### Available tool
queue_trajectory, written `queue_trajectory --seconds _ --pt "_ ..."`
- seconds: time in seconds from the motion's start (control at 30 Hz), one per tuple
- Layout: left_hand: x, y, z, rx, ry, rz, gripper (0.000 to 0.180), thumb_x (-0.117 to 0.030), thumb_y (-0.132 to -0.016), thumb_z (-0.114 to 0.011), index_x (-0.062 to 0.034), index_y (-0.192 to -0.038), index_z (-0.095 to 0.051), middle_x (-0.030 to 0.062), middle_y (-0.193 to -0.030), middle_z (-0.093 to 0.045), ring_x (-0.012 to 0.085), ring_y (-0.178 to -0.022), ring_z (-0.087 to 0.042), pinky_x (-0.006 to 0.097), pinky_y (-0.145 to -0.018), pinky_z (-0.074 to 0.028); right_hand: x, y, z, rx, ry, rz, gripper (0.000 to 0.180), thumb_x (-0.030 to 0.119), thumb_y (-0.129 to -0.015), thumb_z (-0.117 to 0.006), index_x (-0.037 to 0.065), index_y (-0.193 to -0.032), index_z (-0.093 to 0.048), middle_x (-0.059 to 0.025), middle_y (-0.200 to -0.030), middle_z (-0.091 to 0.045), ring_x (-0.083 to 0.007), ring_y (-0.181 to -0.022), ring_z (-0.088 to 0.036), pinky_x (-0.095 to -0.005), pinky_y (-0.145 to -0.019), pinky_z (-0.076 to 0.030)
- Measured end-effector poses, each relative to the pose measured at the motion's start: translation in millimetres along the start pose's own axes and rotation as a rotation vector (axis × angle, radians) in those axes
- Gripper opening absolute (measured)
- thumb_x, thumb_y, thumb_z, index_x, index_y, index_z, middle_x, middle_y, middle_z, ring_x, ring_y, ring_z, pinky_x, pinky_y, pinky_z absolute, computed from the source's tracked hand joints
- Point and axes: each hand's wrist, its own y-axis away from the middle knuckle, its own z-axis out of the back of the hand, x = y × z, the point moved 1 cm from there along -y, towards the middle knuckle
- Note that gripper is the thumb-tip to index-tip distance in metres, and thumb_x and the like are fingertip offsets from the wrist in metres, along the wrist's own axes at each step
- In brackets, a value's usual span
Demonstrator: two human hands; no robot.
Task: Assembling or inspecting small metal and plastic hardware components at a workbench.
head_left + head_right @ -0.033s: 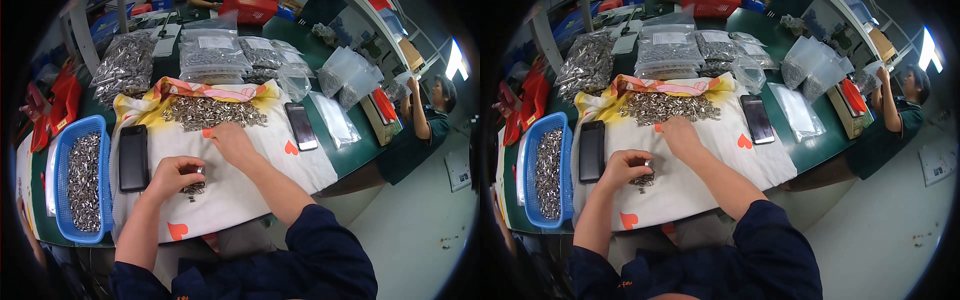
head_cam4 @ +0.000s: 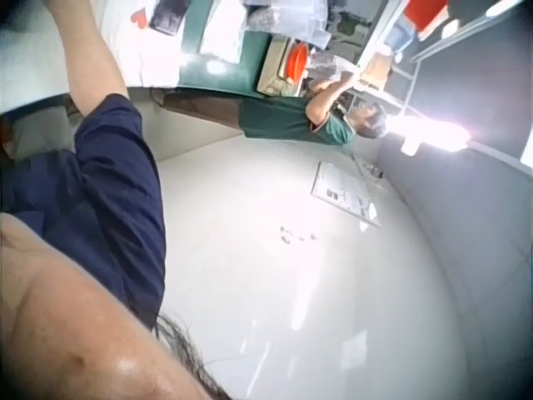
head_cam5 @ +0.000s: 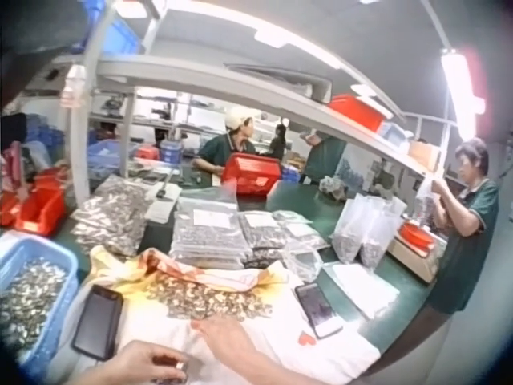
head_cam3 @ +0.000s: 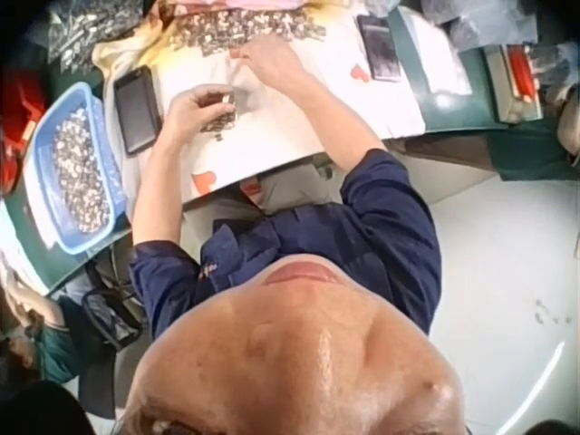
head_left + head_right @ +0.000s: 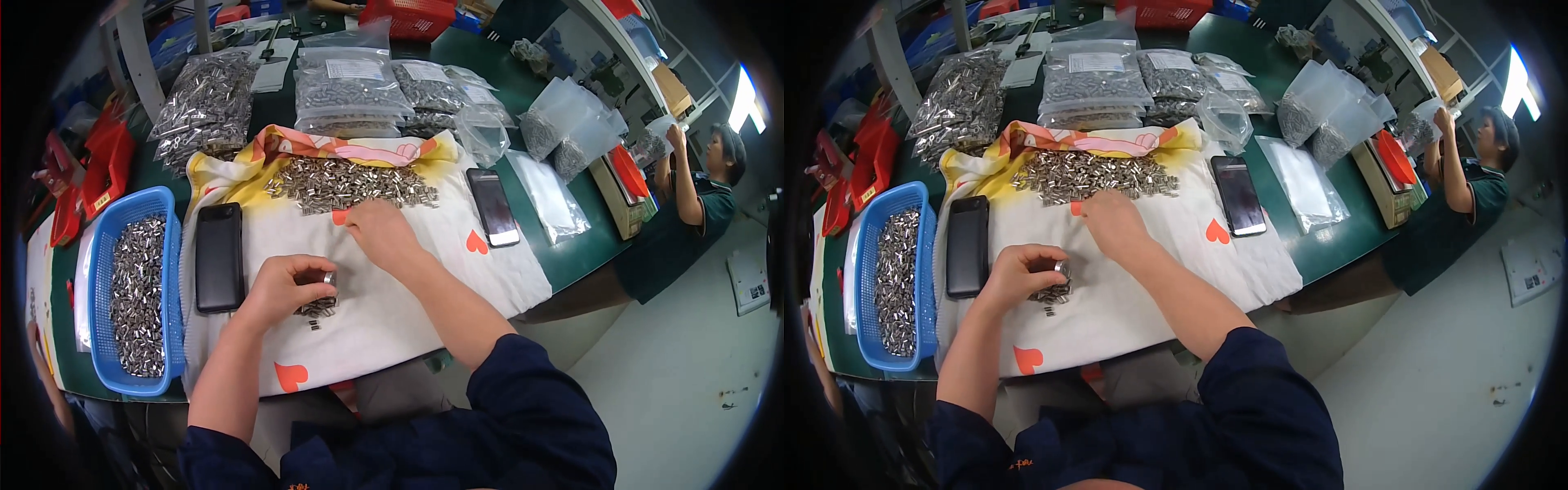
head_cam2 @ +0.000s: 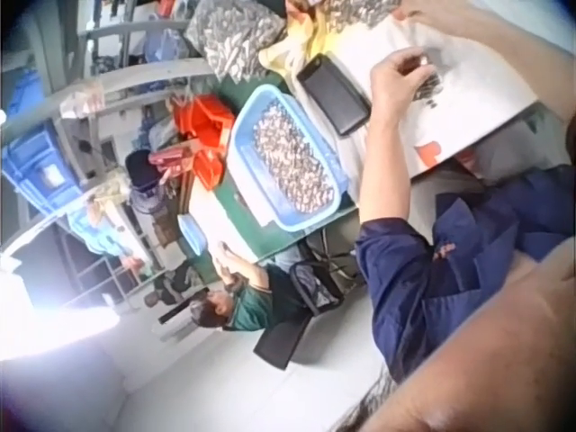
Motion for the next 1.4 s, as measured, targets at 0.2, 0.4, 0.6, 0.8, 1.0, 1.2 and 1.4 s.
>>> queue_trajectory --seconds 0.2,0.4,0.6,0.8,1.0,1.2,1.4 --pt "6 -3 5 -0.004 -0.027 -0.004 0.024 -0.002 -0.070 -0.066 -0.0005 -0.094 -0.061 -0.0003 -0.077 -0.060 0.0043 -0.068 -0.054 0.019 -0.060 -0.045 -7 -2 -1 0.000 0.100 -0.070 0.008 0.014 -0.070 -0.057 0.007 -0.068 -0.060 -0.0085 -0.073 -0.057 -0.0237 -0.076 -0.054 -0.0340 -0.071 -0.043" --pt "0 -9 12 -0.091 0.052 -0.091 0.023 -0.002 -0.072 -0.064 0.0004 -0.094 -0.059 0.0006 -0.080 -0.060 0.0046 -0.071 -0.055 0.018 -0.065 -0.045 -19 -3 12 -0.024 -0.079 -0.092 0.010 0.008 -0.069 -0.055 0.005 -0.076 -0.062 -0.0107 -0.080 -0.058 -0.0274 -0.080 -0.054 -0.0364 -0.072 -0.043" --pt "2 -8 8 -0.085 0.042 -0.062 0.023 -0.001 -0.072 -0.063 -0.0001 -0.095 -0.059 0.0005 -0.083 -0.060 0.0052 -0.075 -0.055 0.019 -0.068 -0.045 -14 -2 21 0.035 -0.050 -0.143 0.012 0.005 -0.069 -0.054 0.005 -0.077 -0.063 -0.0112 -0.081 -0.058 -0.0270 -0.082 -0.054 -0.0359 -0.074 -0.043" --pt "3 -5 6 -0.023 0.099 -0.069 0.023 0.000 -0.072 -0.063 -0.0001 -0.095 -0.058 0.0009 -0.084 -0.060 0.0058 -0.075 -0.056 0.019 -0.069 -0.046 -11 -2 17 0.019 0.014 -0.080 0.011 0.007 -0.068 -0.056 0.006 -0.076 -0.063 -0.0110 -0.080 -0.058 -0.0272 -0.081 -0.054 -0.0357 -0.074 -0.043" --pt "1 -9 11 -0.114 0.245 -0.122 0.026 -0.001 -0.074 -0.062 0.0007 -0.099 -0.056 0.0026 -0.084 -0.060 0.0080 -0.076 -0.057 0.020 -0.069 -0.046 10 -5 27 0.002 -0.295 -0.133 0.009 0.006 -0.071 -0.058 0.004 -0.079 -0.062 -0.0059 -0.077 -0.059 -0.0186 -0.074 -0.055 -0.0292 -0.068 -0.043" --pt "1 -9 16 -0.176 0.389 -0.108 0.028 -0.002 -0.075 -0.061 0.0009 -0.102 -0.054 0.0061 -0.088 -0.060 0.0100 -0.078 -0.057 0.021 -0.069 -0.046 37 1 31 0.044 -0.818 -0.057 0.007 0.004 -0.072 -0.060 0.003 -0.078 -0.061 -0.0034 -0.075 -0.060 -0.0127 -0.068 -0.054 -0.0235 -0.063 -0.043" --pt "5 -11 15 -0.183 0.319 -0.145 0.025 -0.002 -0.075 -0.062 0.0021 -0.099 -0.056 0.0060 -0.087 -0.061 0.0090 -0.077 -0.057 0.020 -0.068 -0.046 44 3 25 -0.082 -0.651 0.014 0.006 0.004 -0.069 -0.059 0.004 -0.075 -0.060 -0.0054 -0.073 -0.060 -0.0186 -0.068 -0.056 -0.0282 -0.062 -0.045"
